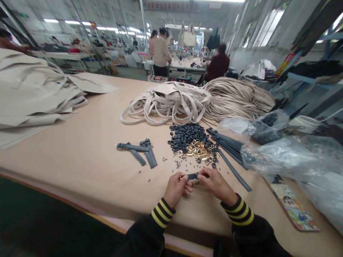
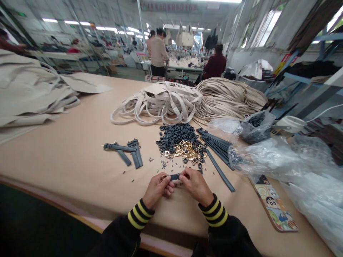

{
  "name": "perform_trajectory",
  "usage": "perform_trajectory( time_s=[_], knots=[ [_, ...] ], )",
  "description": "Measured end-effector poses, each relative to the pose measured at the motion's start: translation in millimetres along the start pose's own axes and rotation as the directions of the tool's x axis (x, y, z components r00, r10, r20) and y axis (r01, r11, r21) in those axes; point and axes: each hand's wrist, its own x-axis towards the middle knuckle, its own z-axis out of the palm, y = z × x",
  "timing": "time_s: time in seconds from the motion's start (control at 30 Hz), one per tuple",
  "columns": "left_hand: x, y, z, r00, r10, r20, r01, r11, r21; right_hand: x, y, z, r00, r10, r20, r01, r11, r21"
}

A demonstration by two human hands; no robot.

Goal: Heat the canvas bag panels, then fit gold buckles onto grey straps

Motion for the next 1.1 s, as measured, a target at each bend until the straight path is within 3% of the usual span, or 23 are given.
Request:
perform_trajectory(
  time_s=[0.23, 0.43, 0.67, 0.87, 0.97, 1.1],
  knots=[
    [-1, -5, -0.9, 0.998, 0.053, 0.028, -0.053, 0.999, 0.012, -12, 8, 30, 0.976, 0.218, -0.010, -0.211, 0.955, 0.206],
    [-1, -8, -0.3, 0.997, 0.076, 0.014, -0.076, 0.995, 0.070, -12, -1, 31, 0.977, 0.212, 0.017, -0.201, 0.896, 0.397],
    [-3, -15, -1.4, 0.986, 0.162, 0.041, -0.167, 0.964, 0.208, -13, 4, 25, 0.996, 0.088, -0.024, -0.084, 0.989, 0.125],
    [-7, -16, -0.9, 0.973, 0.229, 0.019, -0.225, 0.934, 0.278, -18, -6, 31, 0.984, -0.062, -0.167, 0.045, 0.993, -0.106],
    [-8, -15, -2.0, 0.973, 0.226, 0.039, -0.228, 0.935, 0.273, -17, -4, 32, 0.993, 0.001, -0.122, -0.001, 1.000, -0.001],
    [-9, -15, -3.6, 0.978, 0.197, 0.062, -0.207, 0.943, 0.262, -15, 3, 32, 0.994, 0.107, -0.014, -0.097, 0.939, 0.329]
  ],
)
